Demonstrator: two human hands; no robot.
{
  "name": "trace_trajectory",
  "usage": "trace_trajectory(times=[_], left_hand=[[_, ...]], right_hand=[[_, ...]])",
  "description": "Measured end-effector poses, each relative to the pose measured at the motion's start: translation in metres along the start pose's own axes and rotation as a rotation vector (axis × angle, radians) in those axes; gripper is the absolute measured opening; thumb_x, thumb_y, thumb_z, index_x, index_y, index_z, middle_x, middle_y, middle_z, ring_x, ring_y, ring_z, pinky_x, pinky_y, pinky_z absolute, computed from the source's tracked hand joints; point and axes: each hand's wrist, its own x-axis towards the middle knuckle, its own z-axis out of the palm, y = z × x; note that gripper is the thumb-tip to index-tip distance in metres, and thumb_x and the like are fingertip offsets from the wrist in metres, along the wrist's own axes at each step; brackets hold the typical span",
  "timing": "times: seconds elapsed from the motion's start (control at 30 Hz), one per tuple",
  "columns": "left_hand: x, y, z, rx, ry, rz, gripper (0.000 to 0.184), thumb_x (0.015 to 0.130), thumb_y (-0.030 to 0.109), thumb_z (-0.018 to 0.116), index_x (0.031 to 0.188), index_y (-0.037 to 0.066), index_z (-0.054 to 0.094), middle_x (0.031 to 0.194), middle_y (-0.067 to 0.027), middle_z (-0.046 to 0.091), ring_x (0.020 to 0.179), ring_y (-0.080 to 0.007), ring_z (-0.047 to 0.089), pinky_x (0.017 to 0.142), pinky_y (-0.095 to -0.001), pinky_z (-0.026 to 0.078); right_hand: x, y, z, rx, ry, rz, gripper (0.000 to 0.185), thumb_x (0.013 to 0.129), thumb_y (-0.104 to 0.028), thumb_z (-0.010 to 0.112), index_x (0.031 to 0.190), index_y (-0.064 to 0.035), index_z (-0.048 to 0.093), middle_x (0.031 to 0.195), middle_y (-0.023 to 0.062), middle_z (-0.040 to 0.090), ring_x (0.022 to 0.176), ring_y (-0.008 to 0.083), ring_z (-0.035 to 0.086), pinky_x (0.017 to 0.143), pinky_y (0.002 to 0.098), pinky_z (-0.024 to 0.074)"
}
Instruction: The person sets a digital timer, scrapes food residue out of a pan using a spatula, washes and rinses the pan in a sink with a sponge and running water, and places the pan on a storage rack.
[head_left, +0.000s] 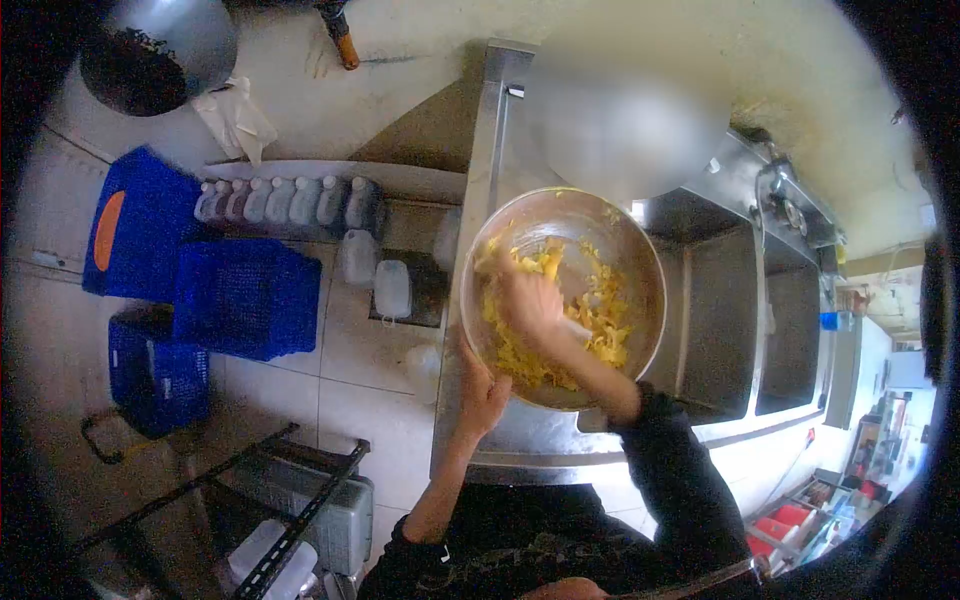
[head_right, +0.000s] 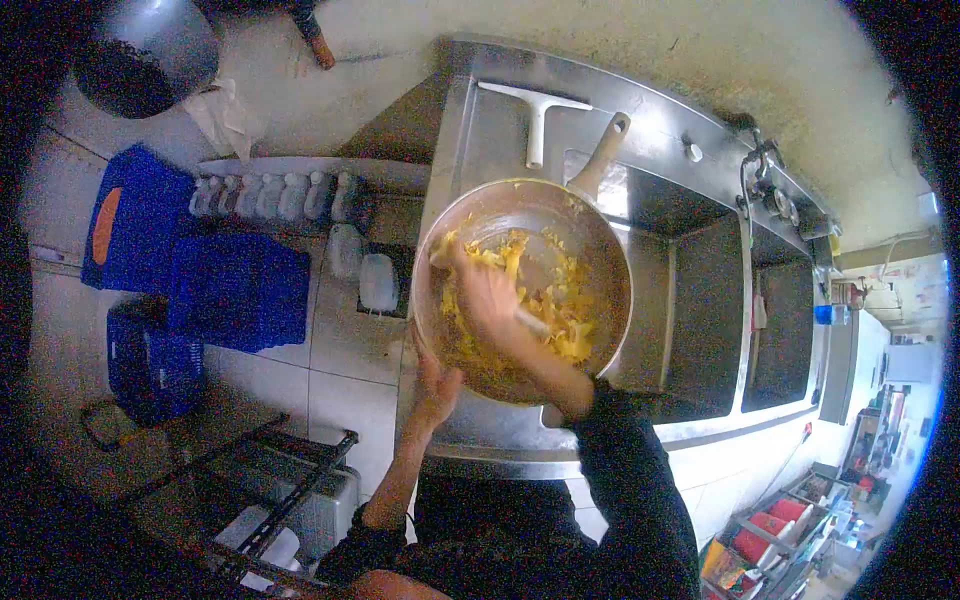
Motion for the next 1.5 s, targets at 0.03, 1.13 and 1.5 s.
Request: trace_trajectory(times=[0.03,1.13,1.5], left_hand=[[-0.002,0.0,0.001,-0.018,0.015,-0.068,0.083,0.063,-0.001,0.041,0.13,-0.004,-0.006,0.134,-0.0241,0.011,0.127,-0.0313,0.013,0.104,-0.0368,0.01],[-0.009,-0.011,0.007,0.071,0.081,-0.045,0.086,0.064,0.006,0.051,0.128,-0.006,-0.005,0.127,-0.0283,0.022,0.12,-0.0363,0.025,0.102,-0.0393,0.019],[-0.004,-0.004,0.005,0.167,0.064,-0.027,0.084,0.066,0.01,0.051,0.127,-0.008,-0.003,0.126,-0.0314,0.022,0.118,-0.0399,0.028,0.1,-0.0403,0.02]], right_hand=[[0.009,0.0,-0.008,0.007,-0.001,-0.001,0.059,0.076,-0.013,0.048,0.128,-0.0216,0.023,0.067,0.015,0.058,0.059,0.0319,0.059,0.05,0.043,0.0471],[0.0,-0.02,-0.015,0.094,-0.012,0.07,0.057,0.074,-0.009,0.048,0.127,-0.0155,0.027,0.067,0.0194,0.058,0.06,0.0355,0.058,0.052,0.0482,0.045],[0.025,-0.001,-0.007,0.084,0.13,0.019,0.059,0.071,-0.002,0.049,0.124,-0.0175,0.027,0.065,0.0172,0.058,0.059,0.0326,0.058,0.053,0.0432,0.0467]])
